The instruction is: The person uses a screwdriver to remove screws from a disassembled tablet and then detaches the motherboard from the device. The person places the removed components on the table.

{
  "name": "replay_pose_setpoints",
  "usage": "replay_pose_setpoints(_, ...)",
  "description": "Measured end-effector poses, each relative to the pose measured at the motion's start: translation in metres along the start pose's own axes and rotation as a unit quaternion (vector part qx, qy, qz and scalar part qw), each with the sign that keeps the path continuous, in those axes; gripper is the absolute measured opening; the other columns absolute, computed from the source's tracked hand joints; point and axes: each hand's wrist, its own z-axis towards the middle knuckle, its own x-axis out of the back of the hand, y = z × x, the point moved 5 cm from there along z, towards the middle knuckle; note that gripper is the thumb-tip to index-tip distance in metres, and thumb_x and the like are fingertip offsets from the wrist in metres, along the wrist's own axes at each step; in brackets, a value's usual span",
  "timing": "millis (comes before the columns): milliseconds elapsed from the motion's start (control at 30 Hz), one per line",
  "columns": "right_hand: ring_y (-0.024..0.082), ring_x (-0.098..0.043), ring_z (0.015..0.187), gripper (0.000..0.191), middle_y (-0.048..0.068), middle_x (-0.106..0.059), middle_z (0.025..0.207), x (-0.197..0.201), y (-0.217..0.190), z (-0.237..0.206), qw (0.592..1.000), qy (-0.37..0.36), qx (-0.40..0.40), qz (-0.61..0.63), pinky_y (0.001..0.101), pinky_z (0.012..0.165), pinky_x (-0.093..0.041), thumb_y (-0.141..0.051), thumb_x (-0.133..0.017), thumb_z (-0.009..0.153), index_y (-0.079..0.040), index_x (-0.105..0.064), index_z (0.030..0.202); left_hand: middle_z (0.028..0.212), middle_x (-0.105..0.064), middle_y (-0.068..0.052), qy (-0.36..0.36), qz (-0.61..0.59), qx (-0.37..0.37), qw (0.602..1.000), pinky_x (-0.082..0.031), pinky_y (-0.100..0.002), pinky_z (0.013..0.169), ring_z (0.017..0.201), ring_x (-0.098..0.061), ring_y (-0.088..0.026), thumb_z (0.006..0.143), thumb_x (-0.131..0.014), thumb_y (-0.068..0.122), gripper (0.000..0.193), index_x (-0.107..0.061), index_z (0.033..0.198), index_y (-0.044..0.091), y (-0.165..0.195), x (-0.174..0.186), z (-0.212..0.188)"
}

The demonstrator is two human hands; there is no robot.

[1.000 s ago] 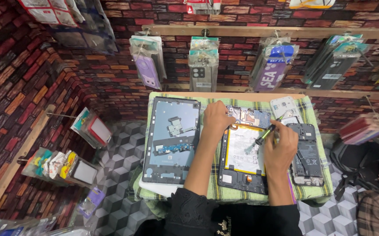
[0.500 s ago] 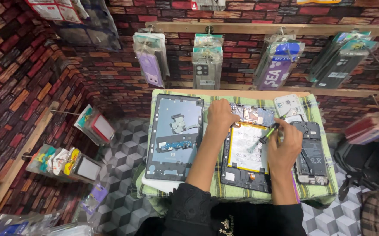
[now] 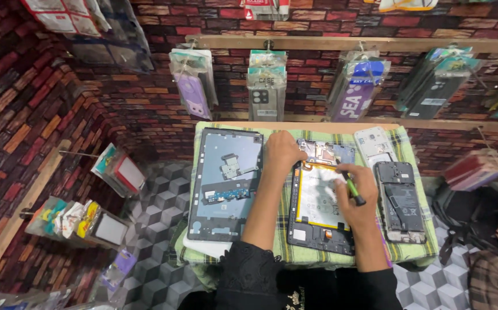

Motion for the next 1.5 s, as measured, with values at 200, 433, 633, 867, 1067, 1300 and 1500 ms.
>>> replay_pose_setpoints(200,0.027,-0.066,0.093,0.016,0.012,-0.070,0.101,-0.009,0.001,0.001,0.991,-0.110,-0.052,0.047,0.0355,0.072,-0.054,-0.011,-0.060,0.094,-0.004,-0.070,0.104,0.085,-0.076,-0.019,0.003,-0.003,0.006,1.000,-0.061,-0.039,0.082,0.086,-0.075,-0.033,0.057,-0.094,0.031,0.034,-0.079,0.075,0.005,-0.003,0.001,-0.002)
replay_pose_setpoints(433,0.029,-0.065,0.096,0.019,0.013,-0.069,0.102,-0.014,0.000,0.004,0.988,-0.145,-0.042,0.044,0.0394,0.080,-0.052,-0.011,-0.061,0.091,-0.003,-0.071,0.105,0.082,-0.076,-0.017,-0.002,-0.030,0.006,1.000,-0.062,-0.039,0.080,0.082,-0.076,-0.032,0.058,-0.093,0.029,0.029,-0.078,0.071,0.008,-0.003,0.006,-0.006)
replay_pose_setpoints(633,0.025,-0.067,0.090,0.018,0.013,-0.070,0.098,-0.019,0.011,0.001,0.982,-0.159,-0.080,0.068,0.0374,0.079,-0.052,-0.008,-0.056,0.094,-0.002,-0.070,0.102,0.077,-0.074,-0.016,0.004,-0.031,-0.005,0.999,-0.060,-0.040,0.077,0.078,-0.074,-0.032,0.059,-0.093,0.028,0.027,-0.076,0.065,0.009,-0.009,0.003,-0.004)
replay_pose_setpoints(867,0.021,-0.066,0.092,0.018,0.013,-0.069,0.102,-0.028,0.024,-0.004,0.976,-0.152,-0.097,0.126,0.0337,0.079,-0.053,-0.005,-0.052,0.097,0.002,-0.068,0.104,0.069,-0.074,-0.012,0.032,-0.081,-0.034,0.996,-0.060,-0.037,0.074,0.071,-0.074,-0.030,0.059,-0.088,0.019,0.016,-0.074,0.062,0.012,-0.025,-0.009,0.008)
replay_pose_setpoints(1067,0.021,-0.068,0.093,0.019,0.014,-0.069,0.102,-0.029,0.025,-0.005,0.974,-0.154,-0.095,0.137,0.0329,0.081,-0.054,-0.005,-0.052,0.099,0.004,-0.067,0.106,0.075,-0.075,-0.014,0.051,-0.074,-0.046,0.995,-0.060,-0.039,0.079,0.076,-0.074,-0.032,0.063,-0.085,0.016,0.009,-0.077,0.065,0.013,-0.025,-0.011,0.008)
replay_pose_setpoints(1300,0.020,-0.069,0.094,0.020,0.014,-0.069,0.102,-0.030,0.023,-0.004,0.974,-0.160,-0.097,0.130,0.0329,0.080,-0.054,-0.005,-0.052,0.098,0.003,-0.068,0.106,0.077,-0.075,-0.015,0.007,-0.057,-0.002,0.998,-0.060,-0.040,0.078,0.079,-0.074,-0.033,0.063,-0.089,0.027,0.022,-0.076,0.068,0.010,-0.011,-0.001,-0.001)
replay_pose_setpoints(1500,0.024,-0.067,0.092,0.018,0.013,-0.070,0.102,-0.023,0.020,-0.002,0.980,-0.157,-0.088,0.088,0.0350,0.077,-0.052,-0.005,-0.054,0.094,0.001,-0.069,0.102,0.076,-0.075,-0.014,0.025,-0.042,0.013,0.999,-0.061,-0.040,0.075,0.077,-0.074,-0.032,0.058,-0.091,0.027,0.023,-0.076,0.067,0.012,0.000,0.004,-0.008)
